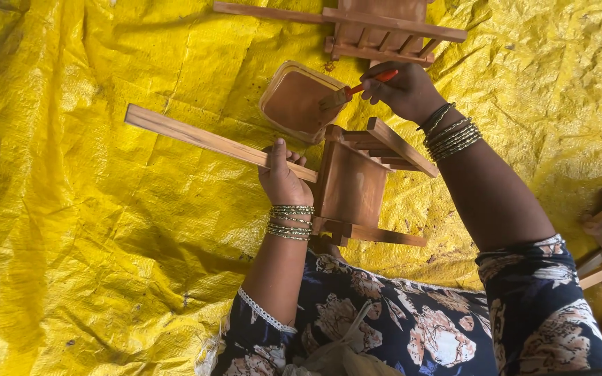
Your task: The person sits on a tarp-covered floor and applies brown stain with a brush to small wooden furniture pieces, including miniature chairs and bench-like frames. They hold each piece steady with one hand, dip the brush into a plastic container of stain, and brush the surfaces and slats, rotating the piece to reach different sides.
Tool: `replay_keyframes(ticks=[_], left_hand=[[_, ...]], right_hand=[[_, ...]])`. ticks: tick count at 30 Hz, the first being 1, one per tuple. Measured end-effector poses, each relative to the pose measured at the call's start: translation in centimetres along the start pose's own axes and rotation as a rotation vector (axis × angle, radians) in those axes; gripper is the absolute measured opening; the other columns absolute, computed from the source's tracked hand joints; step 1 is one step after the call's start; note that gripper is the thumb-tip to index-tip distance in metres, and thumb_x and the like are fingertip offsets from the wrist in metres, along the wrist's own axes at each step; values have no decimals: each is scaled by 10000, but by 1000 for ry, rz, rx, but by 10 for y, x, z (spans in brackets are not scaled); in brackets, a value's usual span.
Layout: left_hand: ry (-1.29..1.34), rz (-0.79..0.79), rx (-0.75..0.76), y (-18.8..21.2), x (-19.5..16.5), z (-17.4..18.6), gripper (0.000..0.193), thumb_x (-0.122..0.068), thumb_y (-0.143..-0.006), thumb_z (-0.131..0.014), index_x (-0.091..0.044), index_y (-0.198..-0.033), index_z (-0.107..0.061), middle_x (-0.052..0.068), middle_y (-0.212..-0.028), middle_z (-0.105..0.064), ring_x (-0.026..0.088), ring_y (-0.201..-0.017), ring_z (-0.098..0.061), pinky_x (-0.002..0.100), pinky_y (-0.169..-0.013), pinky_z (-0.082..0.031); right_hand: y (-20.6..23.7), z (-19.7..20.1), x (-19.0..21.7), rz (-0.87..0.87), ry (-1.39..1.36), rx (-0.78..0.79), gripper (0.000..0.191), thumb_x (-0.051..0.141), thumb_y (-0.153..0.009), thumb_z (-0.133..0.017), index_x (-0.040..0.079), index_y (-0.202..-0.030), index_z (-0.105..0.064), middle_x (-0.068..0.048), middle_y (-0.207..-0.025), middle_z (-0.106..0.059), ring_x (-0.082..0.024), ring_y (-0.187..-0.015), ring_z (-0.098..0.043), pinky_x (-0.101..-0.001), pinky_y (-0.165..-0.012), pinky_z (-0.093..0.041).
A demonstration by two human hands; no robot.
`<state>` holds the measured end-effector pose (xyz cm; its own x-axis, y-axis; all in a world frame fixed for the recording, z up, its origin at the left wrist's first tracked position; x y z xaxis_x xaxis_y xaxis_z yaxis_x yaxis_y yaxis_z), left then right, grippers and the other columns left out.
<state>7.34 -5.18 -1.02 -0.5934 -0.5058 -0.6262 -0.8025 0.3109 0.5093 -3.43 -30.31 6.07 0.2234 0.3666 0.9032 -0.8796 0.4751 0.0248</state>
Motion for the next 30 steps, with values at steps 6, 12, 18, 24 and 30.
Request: replay_keyframes(ticks=[6,12,18,24,30], left_hand=[[9,-4,98,-3,9,2,193,-110,-851,-788,-109,-871,-596,-5,-826,-620,121,-772,-597,341,-806,-541],[-18,-58,141,-4,13,4,211,-79,-848,-810,-95,-880,-603,-1,-829,-625,124,-794,-592,346,-834,-510],[-32,-60,136,-1,11,3,211,-85,-844,-808,-109,-889,-604,-7,-821,-622,120,-790,-586,339,-835,-506],[-39,-51,123,0,10,2,205,-73,-843,-800,-110,-883,-602,-14,-827,-621,116,-796,-585,335,-839,-510],[-39,-70,138,-1,9,2,198,-63,-848,-795,-109,-883,-605,-11,-839,-625,118,-809,-579,335,-844,-494]], right_hand=[[3,-1,-9,-47,-15,-30,310,187,-1041,-646,-66,-1220,-661,-119,-967,-760,-139,-846,-707,-292,-781,-582],[2,-5,-28,-104,-102,-34,325,203,-1036,-647,-67,-1218,-647,-113,-981,-757,-131,-889,-734,-289,-765,-601],[5,0,-32,-142,8,-108,290,198,-1053,-652,-69,-1161,-685,-125,-944,-766,-140,-795,-707,-288,-727,-593],[17,11,-15,-58,89,-114,253,145,-1020,-662,-74,-1146,-678,-137,-951,-759,-142,-839,-733,-289,-740,-600],[26,13,-8,-129,49,-138,268,160,-1021,-663,-68,-1162,-669,-128,-957,-765,-153,-844,-741,-288,-752,-608]])
Point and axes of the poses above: each hand's wrist, its own y-axis away from the middle knuckle, its own z-axis out of the back of the hand, x = y × z, the point moved 3 cm from there along -y, towards the middle knuckle
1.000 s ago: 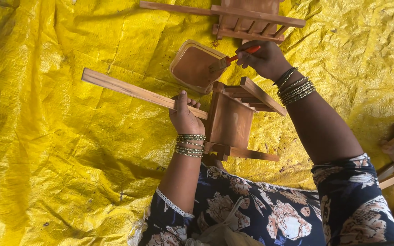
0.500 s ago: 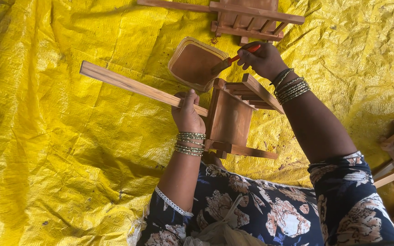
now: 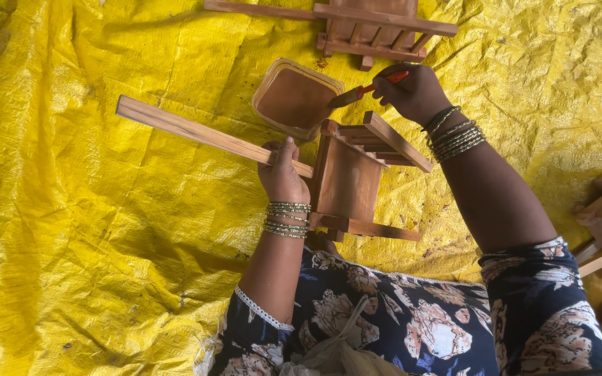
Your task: The person sits on a tarp-covered floor and applies brown stain with a brush to small wooden furniture pieces, including miniature chairs and bench-like frames. They hold each piece steady with one hand, dip the brush into a plastic container of stain, and brush the surfaces and slats, rotating the piece to reach different sides.
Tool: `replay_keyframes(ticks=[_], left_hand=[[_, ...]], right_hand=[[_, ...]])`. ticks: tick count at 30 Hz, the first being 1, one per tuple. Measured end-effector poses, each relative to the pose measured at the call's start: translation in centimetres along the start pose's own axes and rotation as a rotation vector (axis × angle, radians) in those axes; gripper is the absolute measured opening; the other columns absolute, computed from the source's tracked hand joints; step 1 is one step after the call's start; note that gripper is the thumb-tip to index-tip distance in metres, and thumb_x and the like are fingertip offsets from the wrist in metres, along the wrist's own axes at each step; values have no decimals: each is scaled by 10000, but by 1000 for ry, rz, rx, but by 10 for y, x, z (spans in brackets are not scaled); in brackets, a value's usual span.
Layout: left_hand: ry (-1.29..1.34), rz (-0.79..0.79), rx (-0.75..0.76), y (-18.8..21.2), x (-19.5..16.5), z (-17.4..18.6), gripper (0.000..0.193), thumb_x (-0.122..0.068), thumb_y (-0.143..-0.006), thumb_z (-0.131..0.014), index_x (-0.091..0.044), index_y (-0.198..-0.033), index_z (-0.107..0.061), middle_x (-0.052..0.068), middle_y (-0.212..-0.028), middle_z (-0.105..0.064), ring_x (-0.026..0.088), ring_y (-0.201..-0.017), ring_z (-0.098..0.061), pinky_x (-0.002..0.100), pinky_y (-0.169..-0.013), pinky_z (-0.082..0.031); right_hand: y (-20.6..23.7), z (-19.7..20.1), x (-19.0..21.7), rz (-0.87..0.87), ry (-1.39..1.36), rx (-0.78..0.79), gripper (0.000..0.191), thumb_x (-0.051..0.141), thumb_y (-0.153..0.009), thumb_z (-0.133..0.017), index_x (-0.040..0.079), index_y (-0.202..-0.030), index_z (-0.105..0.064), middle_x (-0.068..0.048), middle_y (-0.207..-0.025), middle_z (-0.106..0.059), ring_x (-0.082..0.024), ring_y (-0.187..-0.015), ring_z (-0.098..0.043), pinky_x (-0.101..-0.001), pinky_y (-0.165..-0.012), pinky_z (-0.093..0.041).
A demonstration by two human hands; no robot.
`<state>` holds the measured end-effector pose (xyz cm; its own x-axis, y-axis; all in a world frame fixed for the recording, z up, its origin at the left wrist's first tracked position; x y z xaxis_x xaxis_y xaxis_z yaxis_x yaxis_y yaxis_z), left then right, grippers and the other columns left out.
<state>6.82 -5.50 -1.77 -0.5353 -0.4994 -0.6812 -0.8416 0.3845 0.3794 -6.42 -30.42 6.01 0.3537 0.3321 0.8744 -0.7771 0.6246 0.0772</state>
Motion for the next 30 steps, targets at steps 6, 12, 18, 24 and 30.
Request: replay_keyframes(ticks=[6,12,18,24,30], left_hand=[[-12,-2,3,1,1,-1,203,-61,-848,-790,-115,-869,-595,-16,-831,-615,117,-803,-571,342,-843,-489],[-9,-10,12,1,1,-2,204,-52,-851,-789,-111,-872,-594,-16,-822,-603,115,-786,-558,337,-824,-478],[-15,-4,8,2,-1,-4,205,-58,-843,-789,-114,-877,-594,-14,-821,-612,114,-782,-562,335,-820,-480],[-2,-7,41,4,4,-3,216,-70,-851,-793,-117,-877,-583,-21,-808,-589,108,-780,-560,329,-828,-490],[-13,-23,81,1,4,-2,234,-64,-876,-807,-108,-877,-577,-2,-791,-576,116,-753,-535,327,-774,-459]], right_hand=[[3,8,-3,-24,29,-15,264,161,-1021,-662,-66,-1153,-674,-122,-952,-766,-139,-823,-746,-285,-752,-606],[7,11,-12,16,26,-26,250,143,-1033,-660,-73,-1158,-676,-128,-946,-764,-143,-821,-738,-285,-755,-595],[8,11,-16,-7,-32,-33,252,141,-1039,-653,-76,-1166,-666,-136,-961,-761,-144,-831,-738,-284,-767,-597],[10,4,1,85,20,20,248,129,-1011,-676,-9,-1216,-689,-123,-1005,-756,-145,-864,-737,-291,-799,-603],[13,-5,15,172,260,82,251,154,-978,-727,65,-1213,-726,-105,-1009,-763,-171,-896,-728,-326,-824,-571]])
Point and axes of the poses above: each hand's wrist, its own y-axis away from the middle knuckle, its own z-axis out of the back of the hand, x = y × z, the point moved 3 cm from there along -y, towards the middle knuckle
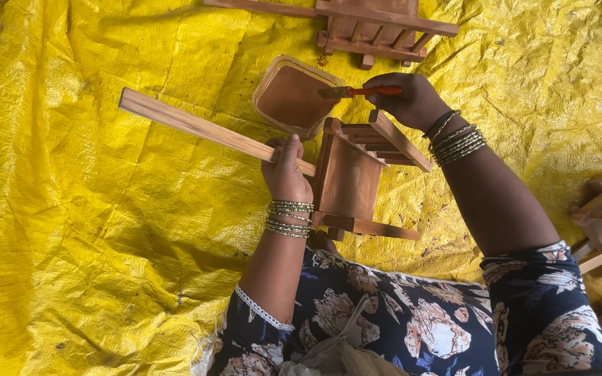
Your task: The person sits on a tarp-covered floor and applies brown stain with a brush to small wooden furniture pieces, including miniature chairs and bench-like frames. They hold each piece steady with one hand, dip the brush into a plastic container of stain, and brush the surfaces and slats, rotating the piece to reach different sides.
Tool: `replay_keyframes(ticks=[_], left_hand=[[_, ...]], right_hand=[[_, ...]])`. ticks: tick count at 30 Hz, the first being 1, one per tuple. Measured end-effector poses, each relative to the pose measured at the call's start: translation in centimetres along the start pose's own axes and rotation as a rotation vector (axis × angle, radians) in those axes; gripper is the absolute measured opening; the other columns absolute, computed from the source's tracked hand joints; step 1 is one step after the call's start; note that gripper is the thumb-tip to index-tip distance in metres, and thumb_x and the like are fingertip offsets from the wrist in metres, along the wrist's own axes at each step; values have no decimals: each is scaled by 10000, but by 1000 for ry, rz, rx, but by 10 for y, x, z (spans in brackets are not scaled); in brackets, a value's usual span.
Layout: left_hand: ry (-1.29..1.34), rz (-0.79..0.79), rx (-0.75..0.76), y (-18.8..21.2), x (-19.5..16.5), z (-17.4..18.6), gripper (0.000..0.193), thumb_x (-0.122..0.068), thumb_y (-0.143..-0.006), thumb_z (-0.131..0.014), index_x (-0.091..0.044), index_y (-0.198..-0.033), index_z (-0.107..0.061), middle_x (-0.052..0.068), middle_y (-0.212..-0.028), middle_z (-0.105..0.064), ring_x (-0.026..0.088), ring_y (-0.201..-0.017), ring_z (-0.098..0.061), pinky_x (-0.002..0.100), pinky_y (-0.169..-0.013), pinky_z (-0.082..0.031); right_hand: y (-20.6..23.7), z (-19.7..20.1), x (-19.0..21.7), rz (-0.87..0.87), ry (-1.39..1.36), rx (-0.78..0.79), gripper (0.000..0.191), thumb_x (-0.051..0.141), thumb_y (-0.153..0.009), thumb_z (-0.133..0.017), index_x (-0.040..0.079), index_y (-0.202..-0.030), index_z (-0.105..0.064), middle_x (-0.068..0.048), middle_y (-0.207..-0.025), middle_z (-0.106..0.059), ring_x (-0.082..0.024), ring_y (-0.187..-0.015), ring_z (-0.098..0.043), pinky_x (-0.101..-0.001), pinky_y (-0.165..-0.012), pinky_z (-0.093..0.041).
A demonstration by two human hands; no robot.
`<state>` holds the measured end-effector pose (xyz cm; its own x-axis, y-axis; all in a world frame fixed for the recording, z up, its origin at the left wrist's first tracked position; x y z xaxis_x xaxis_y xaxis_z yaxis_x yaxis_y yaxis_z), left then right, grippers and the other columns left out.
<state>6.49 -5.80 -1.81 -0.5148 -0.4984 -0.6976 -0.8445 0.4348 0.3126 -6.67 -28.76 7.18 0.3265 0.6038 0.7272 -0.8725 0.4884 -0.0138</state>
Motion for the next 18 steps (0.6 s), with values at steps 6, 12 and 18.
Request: replay_keyframes(ticks=[6,12,18], left_hand=[[-73,182,-70,5,-6,-7,162,-152,-851,-770,-141,-882,-612,-20,-844,-674,119,-818,-657,331,-808,-504],[-53,192,-15,11,-18,-16,262,-368,-935,-687,-141,-859,-579,37,-826,-686,158,-805,-677,386,-874,-537],[43,192,22,15,-18,-20,352,-427,-946,-642,-132,-790,-532,-40,-690,-496,130,-623,-500,393,-711,-532]], right_hand=[[8,11,-19,-75,-243,-23,285,174,-1007,-686,18,-1246,-689,-127,-1054,-755,-170,-893,-709,-315,-824,-575],[71,15,-35,-183,-925,-441,239,174,-1070,-619,15,-1249,-630,-119,-1048,-742,-172,-846,-692,-303,-760,-558],[199,-5,9,173,-942,-731,178,178,-1071,-618,54,-1199,-619,-100,-969,-688,-197,-853,-680,-316,-791,-573]])
Point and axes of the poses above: each hand's wrist, its own y-axis away from the middle knuckle, its own z-axis out of the back of the hand, x = y × z, the point moved 3 cm from there along -y, towards the middle knuckle
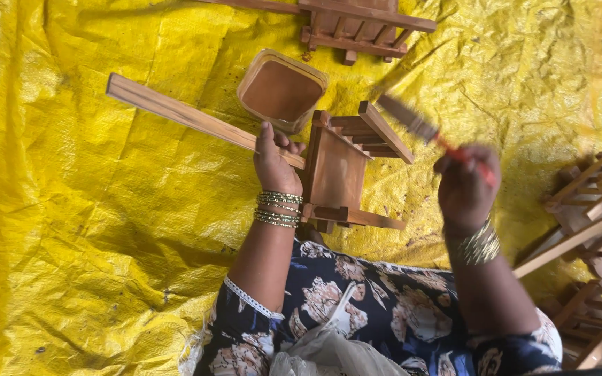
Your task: The person sits on a tarp-covered floor and applies brown stain with a brush to small wooden furniture pieces, including miniature chairs and bench-like frames. They hold each piece steady with one hand, dip the brush into a plastic container of stain, and brush the surfaces and slats, rotating the piece to reach different sides.
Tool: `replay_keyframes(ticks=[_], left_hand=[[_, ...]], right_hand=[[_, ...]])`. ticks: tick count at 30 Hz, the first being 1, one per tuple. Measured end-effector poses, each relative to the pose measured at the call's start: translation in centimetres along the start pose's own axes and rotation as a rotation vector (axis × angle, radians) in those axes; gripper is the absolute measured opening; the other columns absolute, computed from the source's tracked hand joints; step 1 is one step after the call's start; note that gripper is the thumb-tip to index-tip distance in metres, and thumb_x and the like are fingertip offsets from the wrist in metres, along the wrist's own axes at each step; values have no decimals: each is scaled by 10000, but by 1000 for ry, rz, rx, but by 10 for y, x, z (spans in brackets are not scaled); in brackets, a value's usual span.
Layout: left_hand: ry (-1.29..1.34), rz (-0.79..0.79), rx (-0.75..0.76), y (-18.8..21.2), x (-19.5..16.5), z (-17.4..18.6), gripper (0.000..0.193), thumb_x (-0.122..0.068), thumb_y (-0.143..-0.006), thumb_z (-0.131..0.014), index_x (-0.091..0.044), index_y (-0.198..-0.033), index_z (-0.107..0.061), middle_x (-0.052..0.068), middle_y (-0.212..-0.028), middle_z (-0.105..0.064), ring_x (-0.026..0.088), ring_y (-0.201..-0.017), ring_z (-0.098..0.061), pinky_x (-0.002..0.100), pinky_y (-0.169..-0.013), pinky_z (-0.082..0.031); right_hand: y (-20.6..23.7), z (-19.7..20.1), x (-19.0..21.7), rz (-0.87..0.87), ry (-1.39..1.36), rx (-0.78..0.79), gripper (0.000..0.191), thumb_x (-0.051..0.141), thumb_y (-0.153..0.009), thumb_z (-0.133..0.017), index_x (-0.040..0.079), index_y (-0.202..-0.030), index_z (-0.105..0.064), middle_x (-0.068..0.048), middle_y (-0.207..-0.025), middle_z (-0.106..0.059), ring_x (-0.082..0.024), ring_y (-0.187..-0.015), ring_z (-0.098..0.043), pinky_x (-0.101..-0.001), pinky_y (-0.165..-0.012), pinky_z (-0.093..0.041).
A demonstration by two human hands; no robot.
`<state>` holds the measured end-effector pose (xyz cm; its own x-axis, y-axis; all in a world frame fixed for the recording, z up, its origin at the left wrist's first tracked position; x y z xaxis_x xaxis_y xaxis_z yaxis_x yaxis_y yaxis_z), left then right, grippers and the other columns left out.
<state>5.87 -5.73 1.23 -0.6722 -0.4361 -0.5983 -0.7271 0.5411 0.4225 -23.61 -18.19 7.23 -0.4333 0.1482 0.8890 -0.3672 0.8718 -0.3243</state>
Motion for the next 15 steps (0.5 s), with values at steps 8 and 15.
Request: replay_keyframes(ticks=[8,15], left_hand=[[-56,-12,88,15,10,-4,424,-448,-962,-673,-150,-723,-490,-37,-656,-436,119,-588,-432,363,-642,-455],[-73,-16,102,16,14,-1,451,-469,-966,-661,-146,-703,-488,-34,-643,-440,129,-588,-447,362,-669,-467]], right_hand=[[15,-63,27,451,1028,599,249,30,-872,-682,-4,-1118,-687,-176,-972,-697,-314,-830,-721,-392,-727,-594],[12,-72,40,328,1058,667,286,22,-842,-691,-6,-1127,-691,-176,-963,-715,-309,-830,-732,-394,-703,-611]])
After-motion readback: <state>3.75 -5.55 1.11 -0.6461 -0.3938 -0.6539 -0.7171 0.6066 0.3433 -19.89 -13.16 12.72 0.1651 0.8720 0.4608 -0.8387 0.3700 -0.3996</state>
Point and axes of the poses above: each hand's wrist, its own y-axis away from the middle knuckle, its own z-axis out of the back of the hand, x = y × z, the point moved 3 cm from there along -y, towards the middle knuckle
